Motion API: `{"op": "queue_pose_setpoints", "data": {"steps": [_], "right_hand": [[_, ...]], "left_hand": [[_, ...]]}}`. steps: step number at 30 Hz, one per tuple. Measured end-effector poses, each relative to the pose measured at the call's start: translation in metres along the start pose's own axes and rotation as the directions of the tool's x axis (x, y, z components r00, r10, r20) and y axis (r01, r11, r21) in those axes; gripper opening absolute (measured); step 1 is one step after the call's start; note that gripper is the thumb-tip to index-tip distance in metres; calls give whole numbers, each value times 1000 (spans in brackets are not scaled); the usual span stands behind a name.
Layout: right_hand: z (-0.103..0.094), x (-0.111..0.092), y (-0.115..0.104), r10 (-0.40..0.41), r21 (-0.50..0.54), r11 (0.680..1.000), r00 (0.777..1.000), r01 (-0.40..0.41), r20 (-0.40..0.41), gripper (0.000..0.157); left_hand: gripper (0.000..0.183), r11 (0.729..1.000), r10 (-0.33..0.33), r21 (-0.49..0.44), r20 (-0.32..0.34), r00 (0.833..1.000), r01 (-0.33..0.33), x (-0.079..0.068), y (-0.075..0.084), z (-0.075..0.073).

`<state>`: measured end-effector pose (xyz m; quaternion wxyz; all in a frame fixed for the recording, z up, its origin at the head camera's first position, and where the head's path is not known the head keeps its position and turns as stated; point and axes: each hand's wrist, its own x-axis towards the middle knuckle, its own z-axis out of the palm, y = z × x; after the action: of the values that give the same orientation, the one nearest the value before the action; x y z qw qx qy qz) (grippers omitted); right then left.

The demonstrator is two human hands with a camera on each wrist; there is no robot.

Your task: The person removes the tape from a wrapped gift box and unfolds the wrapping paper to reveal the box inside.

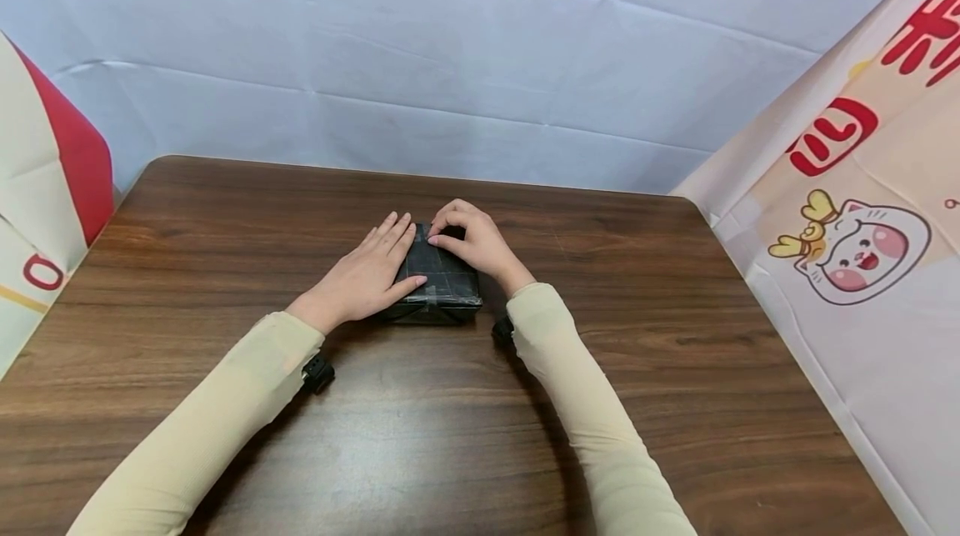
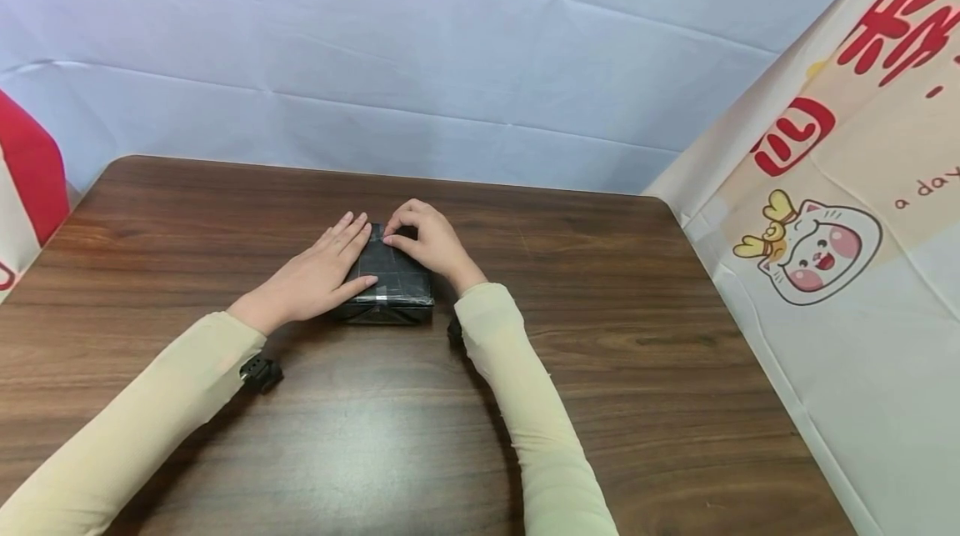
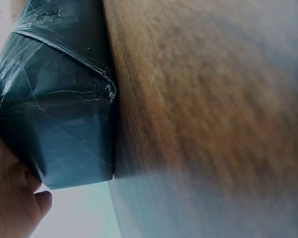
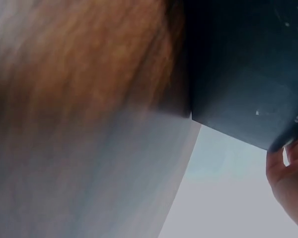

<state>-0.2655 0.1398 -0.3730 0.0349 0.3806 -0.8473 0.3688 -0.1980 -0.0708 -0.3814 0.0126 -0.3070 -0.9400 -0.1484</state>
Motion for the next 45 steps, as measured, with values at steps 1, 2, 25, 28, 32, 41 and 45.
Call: {"op": "queue_pose_setpoints", "data": {"steps": [1,2,25,28,32,41,45], "right_hand": [[1,0,-1,-2,-17,1000,1000,2,-4,5],[1,1,-1,-5,-36,999,1000,5,-8,5],[0,1,-1,115,92,989,993,-113,-18,14],[0,-1,3,95,139,986,995,-91,-16,17],[1,-2,5,48,117,992,998,-43,-40,15],[3,3,4,7,3,1000,997,-6,-80,6],[4,5,4,15,-34,999,997,-17,-79,7]], "left_hand": [[77,1000,-2,0,3,1000,2,0,0,0],[77,1000,-2,-2,3,1000,2,0,0,0],[77,1000,-16,-7,12,1000,16,0,0,1],[77,1000,-23,-8,22,999,24,0,0,1],[78,1000,-25,-7,26,999,25,-1,-1,1],[77,1000,-21,1,16,1000,21,0,-1,2],[77,1000,-17,4,10,1000,17,0,-1,1]]}}
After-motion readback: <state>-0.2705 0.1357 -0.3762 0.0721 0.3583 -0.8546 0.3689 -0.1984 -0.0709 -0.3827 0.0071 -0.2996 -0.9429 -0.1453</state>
